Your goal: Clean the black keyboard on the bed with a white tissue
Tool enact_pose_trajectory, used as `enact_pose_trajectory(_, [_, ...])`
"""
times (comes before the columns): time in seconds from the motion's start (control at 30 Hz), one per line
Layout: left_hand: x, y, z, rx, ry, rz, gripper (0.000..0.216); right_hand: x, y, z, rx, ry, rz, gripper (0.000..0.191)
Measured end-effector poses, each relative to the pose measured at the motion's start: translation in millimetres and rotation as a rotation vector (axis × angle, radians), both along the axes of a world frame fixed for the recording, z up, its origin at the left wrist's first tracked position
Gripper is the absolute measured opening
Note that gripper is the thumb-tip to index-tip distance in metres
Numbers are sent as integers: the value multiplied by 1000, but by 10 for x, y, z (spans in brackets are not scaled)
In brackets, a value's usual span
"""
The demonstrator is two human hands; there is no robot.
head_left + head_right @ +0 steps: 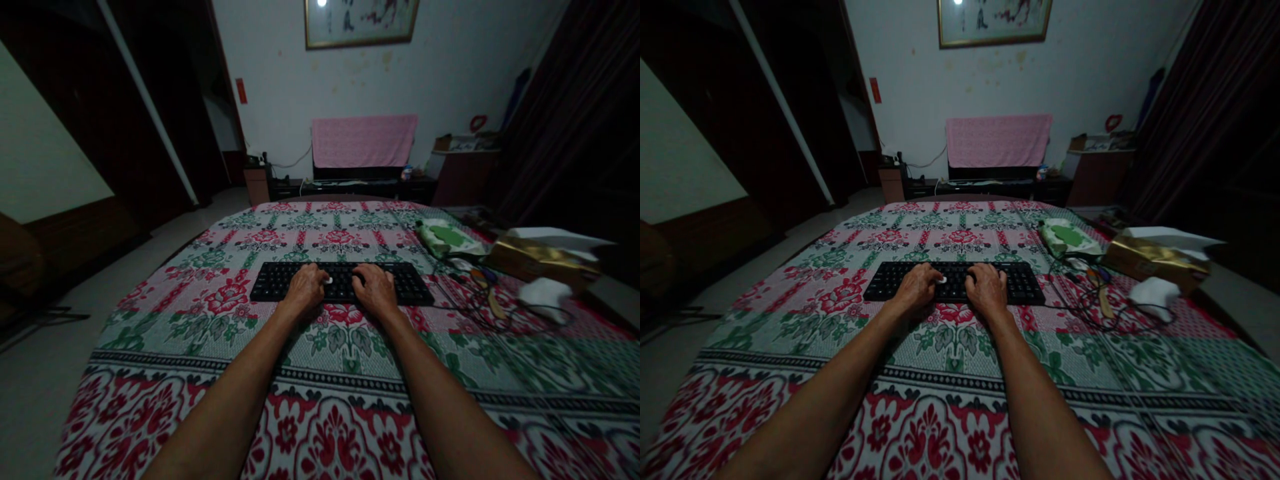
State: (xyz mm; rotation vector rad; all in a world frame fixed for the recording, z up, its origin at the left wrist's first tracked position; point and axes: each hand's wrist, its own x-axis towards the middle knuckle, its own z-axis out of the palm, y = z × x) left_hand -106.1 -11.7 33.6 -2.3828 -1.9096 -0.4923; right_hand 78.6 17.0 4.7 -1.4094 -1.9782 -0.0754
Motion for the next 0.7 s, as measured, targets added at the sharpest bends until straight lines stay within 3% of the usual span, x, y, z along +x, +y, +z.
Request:
enact_pose_trajectory(0.27, [-327, 53, 82, -14, -12, 207, 35, 9, 30, -17, 7, 18, 15, 20])
enact_pose_trajectory(0.5, [-194, 32, 82, -42, -8, 51, 32, 16, 39, -34, 7, 11, 16, 20])
enact_pose_trajectory(0.7, [-397, 42, 165, -93, -5, 178, 32, 20, 38, -35, 10, 9, 24, 20])
